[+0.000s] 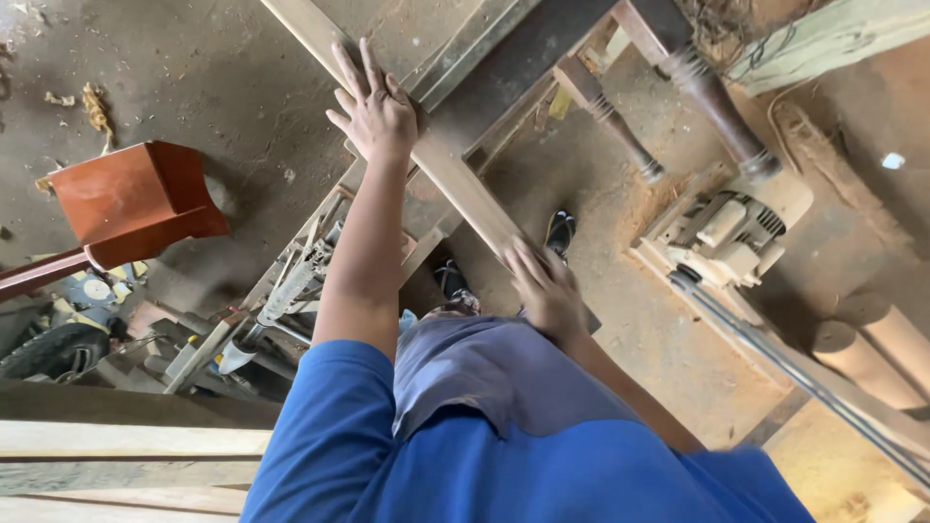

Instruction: The person smooths a long wooden plank by hand on a stationary belt sander. They hold the plank with both hands and move it back and forth across the moving sanding belt to even out the surface.

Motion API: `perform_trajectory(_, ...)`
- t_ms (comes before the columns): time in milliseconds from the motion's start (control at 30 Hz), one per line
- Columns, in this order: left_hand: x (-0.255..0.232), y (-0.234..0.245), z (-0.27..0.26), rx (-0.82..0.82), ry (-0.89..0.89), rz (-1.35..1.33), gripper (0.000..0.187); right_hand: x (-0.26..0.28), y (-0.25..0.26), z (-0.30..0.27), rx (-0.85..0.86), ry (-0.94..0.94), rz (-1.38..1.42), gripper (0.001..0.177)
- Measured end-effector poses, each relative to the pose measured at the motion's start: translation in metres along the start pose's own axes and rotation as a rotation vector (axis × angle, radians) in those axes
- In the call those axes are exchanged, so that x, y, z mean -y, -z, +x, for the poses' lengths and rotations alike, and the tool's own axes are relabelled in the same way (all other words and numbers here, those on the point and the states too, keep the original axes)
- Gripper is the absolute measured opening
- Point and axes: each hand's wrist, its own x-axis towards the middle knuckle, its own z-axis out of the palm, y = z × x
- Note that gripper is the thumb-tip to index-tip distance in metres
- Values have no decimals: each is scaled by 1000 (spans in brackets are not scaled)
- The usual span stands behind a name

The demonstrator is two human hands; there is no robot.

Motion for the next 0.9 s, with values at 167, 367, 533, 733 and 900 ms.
perform_trajectory(167,-10,-47,-3,-216,49,-198,71,-29,12,-143,99,-94,-304,46)
perform_trajectory(367,-27,-45,-67,-195,182,-881,64,-1,5,7,-45,23,-116,48)
perform_trajectory(533,-24,-66,-60,-344,99,-894,68,-11,-26,72,-4,66,-106,51)
perform_trajectory(733,-23,-67,-58,-375,146,-882,67,-27,32,-62,70,54,93,51)
perform_trajectory(900,-26,-57,-62,-390,186,-891,65,-53,41,-116,9,150,-133,37)
